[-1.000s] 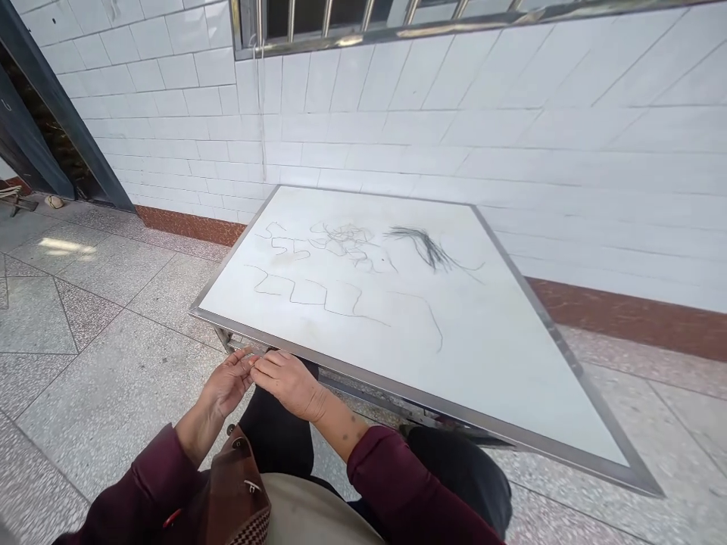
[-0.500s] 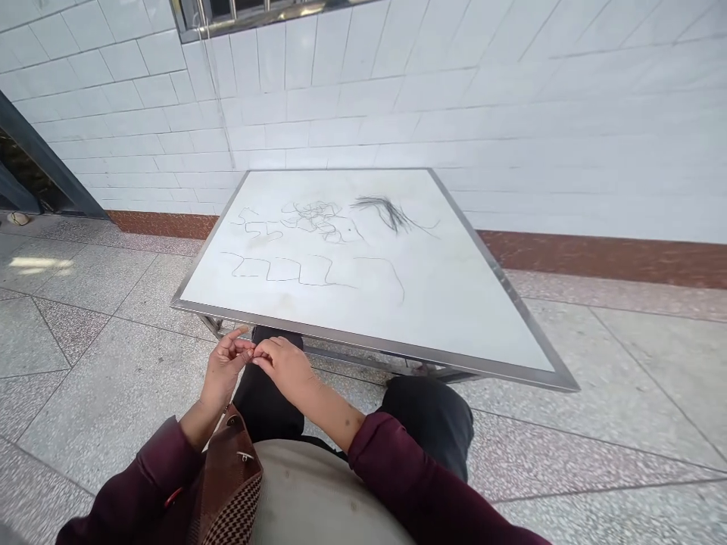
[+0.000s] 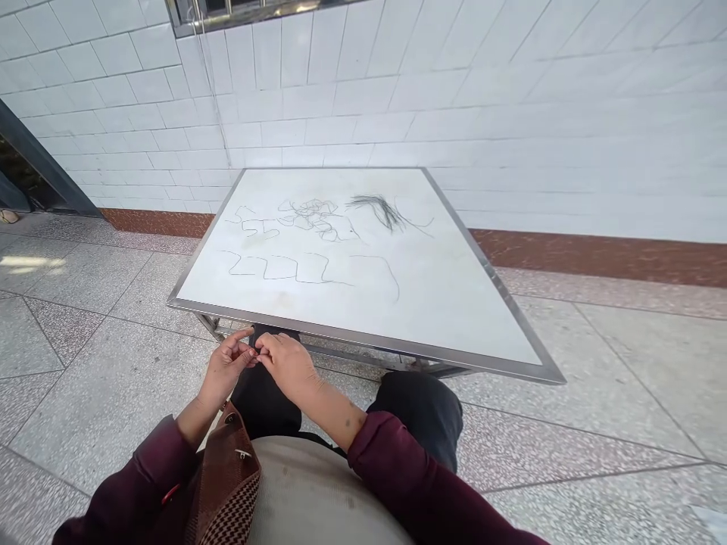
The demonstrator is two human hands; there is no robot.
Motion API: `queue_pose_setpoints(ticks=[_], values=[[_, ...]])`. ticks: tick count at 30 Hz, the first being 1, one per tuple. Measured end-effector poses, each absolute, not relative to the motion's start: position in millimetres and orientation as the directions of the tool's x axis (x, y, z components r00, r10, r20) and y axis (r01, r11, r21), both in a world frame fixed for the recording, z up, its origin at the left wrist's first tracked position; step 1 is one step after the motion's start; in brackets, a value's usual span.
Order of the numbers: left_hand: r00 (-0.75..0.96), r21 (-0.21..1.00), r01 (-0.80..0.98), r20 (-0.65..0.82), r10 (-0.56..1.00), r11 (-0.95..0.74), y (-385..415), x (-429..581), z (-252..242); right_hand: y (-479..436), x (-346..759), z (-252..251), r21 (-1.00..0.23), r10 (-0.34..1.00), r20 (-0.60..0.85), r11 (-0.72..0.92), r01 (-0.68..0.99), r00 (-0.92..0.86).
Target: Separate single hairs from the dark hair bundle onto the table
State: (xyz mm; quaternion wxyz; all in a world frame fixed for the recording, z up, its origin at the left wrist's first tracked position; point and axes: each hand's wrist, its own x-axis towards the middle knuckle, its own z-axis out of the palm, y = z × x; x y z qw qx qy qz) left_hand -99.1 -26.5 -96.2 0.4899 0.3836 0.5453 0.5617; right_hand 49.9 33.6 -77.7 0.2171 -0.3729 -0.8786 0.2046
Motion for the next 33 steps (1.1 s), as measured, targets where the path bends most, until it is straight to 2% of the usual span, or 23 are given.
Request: queue_pose_setpoints(ticks=[5,11,15,21,25,27,29,33], values=[[-0.182,0.979,-0.187,-0.111,0.977,0.076,-27.1,-99.3,-99.0,32.7,49.4,-75.4,-0.558,0.767,0.159,0.590,0.584,-0.622],[-0.173,0.944,-0.329,-0.074,0.982,0.014,-29.4,-100.4,-99.5,34.6,52.5,-66.5,-0.739,0.785,0.042,0.441,0.509,-0.619],[-0.156,0.936,-0.352,-0.031,0.987,-0.027,-31.4,-104.0,-104.2,40.4,58.5,-65.2,-0.816,0.760,-0.018,0.364,0.449,-0.650],[-0.213,0.903,-0.422,-0.014,0.977,-0.079,-32.3,-102.2,-104.2,47.2,65.3,-73.3,-0.929,0.802,-0.038,0.190,0.316,-0.596],[-0.296,0.869,-0.488,-0.078,0.952,-0.081,-30.7,-93.5,-97.1,42.6,59.2,-80.9,-0.992,0.823,-0.083,-0.014,0.127,-0.562],[-0.312,0.862,-0.502,-0.106,0.944,-0.069,-29.9,-89.1,-95.5,37.3,54.0,-85.1,-0.997,0.810,-0.082,-0.063,0.053,-0.580],[-0.308,0.867,-0.495,-0.115,0.944,-0.056,-29.3,-86.1,-96.1,32.5,49.8,-88.3,-0.998,0.819,-0.056,-0.033,0.050,-0.572],[-0.303,0.899,-0.437,-0.122,0.945,-0.024,-27.2,-85.7,-99.0,28.8,48.9,-89.3,-0.975,0.849,0.074,0.172,0.143,-0.523]])
